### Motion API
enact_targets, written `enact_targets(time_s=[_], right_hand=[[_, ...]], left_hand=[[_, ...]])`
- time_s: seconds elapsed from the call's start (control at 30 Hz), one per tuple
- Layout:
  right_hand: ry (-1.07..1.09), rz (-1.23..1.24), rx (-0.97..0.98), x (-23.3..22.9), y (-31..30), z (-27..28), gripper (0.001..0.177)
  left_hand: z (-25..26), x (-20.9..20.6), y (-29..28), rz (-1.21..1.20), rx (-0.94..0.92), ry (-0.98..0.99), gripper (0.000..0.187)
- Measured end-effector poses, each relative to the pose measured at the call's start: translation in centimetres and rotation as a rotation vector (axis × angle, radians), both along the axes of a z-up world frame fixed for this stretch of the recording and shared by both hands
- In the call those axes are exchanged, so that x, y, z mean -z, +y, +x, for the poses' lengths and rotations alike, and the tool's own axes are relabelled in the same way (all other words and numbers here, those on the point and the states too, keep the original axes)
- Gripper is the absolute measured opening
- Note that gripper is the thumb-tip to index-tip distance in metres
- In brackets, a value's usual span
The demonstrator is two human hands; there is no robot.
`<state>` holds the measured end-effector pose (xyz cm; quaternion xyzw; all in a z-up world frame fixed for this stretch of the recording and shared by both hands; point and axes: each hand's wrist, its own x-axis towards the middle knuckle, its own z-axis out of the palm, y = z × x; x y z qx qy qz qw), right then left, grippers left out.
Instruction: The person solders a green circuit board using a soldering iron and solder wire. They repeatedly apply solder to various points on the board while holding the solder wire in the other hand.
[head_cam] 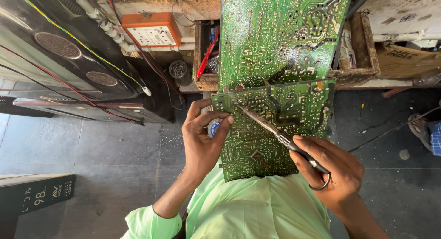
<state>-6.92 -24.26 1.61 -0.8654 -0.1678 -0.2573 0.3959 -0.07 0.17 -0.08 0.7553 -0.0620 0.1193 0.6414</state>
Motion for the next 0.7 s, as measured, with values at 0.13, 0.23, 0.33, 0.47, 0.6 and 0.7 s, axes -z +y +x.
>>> enact_targets(time_s=[0.13, 0.23, 0.33, 0.47, 0.6, 0.7], right_hand=[[0.013, 0.000, 0.001, 0.0, -0.1, -0.1, 0.033], [0.018, 0.000, 0.005, -0.1, 0.0, -0.1, 0.034], [0.005, -0.004, 0.005, -0.2, 0.1, -0.1, 0.033], [-0.018, -0.033, 0.006, -0.4, 0.0, -0.1, 0.032], [-0.028, -0.076, 0.022, 0.0, -0.1, -0.5, 0.031], [-0.020, -0.095, 0.059, 0.5, -0.4, -1.1, 0.027]], left_hand=[[0.0, -0.3, 0.0, 0.036, -0.001, 0.003, 0.010], [0.0, -0.4, 0.1, 0.037, 0.011, -0.011, 0.010], [0.1, -0.4, 0.2, 0.064, 0.013, -0.005, 0.010], [0.0, -0.4, 0.4, 0.107, 0.001, 0.039, 0.009], [0.1, -1.1, 0.7, 0.047, 0.054, -0.007, 0.009], [0.4, -1.7, 1.3, 0.079, 0.067, -0.034, 0.012]])
